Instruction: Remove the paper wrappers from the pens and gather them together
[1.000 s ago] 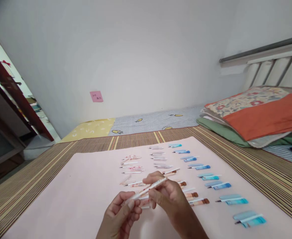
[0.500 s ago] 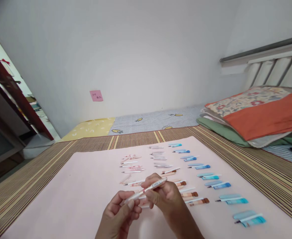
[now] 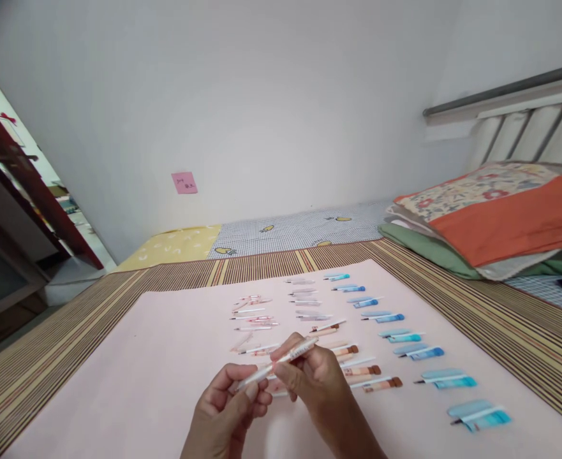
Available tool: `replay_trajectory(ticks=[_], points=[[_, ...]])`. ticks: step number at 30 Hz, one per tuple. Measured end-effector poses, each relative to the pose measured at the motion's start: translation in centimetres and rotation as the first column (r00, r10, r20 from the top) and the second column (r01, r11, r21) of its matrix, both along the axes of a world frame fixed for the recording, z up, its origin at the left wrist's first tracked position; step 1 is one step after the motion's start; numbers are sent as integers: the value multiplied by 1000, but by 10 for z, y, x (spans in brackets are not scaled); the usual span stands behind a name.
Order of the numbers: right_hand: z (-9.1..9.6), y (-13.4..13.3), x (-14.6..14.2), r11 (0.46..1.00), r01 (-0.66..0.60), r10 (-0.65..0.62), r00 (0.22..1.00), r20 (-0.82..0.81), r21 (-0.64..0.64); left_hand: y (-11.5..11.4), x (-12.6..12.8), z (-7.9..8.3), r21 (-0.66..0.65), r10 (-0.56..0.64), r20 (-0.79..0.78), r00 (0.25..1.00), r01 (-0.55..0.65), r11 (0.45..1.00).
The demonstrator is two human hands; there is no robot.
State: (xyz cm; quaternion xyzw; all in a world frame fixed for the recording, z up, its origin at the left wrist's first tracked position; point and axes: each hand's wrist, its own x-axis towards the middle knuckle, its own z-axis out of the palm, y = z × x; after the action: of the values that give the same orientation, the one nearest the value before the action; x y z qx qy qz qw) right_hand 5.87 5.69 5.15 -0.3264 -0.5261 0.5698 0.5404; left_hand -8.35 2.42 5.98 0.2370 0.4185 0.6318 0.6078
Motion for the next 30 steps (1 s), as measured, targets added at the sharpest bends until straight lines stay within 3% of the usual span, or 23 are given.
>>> replay_trajectory(ticks=[7,10,14,19,21,25,30], points=[[-7,4,5,993,-114,111,991,-78,-41,-1,1,2,-6,0,0,1000,0,1000],[-7,3,4,996,-75,73,996,-44,-40,-1,0,1,0,2,-9,1000,-2,1000],[-8,2,-6,997,42,-46,998,-53,-71,-2,2,-1,94,60,-107,993,-50,994],[-13,2,-16,986,78,-94,990,-109,-149,-5,6,-2,306,244,-261,934,-160,938],[-15,3,-18,982,96,-112,989,-95,-162,-4,5,-3,266,218,-234,948,-153,952],[-16,2,-19,976,159,-168,985,-49,-146,0,-1,-5,77,53,-96,994,-46,996],[-14,-1,-23,976,167,-176,983,-50,-143,0,-8,-6,79,54,-117,992,-45,996]])
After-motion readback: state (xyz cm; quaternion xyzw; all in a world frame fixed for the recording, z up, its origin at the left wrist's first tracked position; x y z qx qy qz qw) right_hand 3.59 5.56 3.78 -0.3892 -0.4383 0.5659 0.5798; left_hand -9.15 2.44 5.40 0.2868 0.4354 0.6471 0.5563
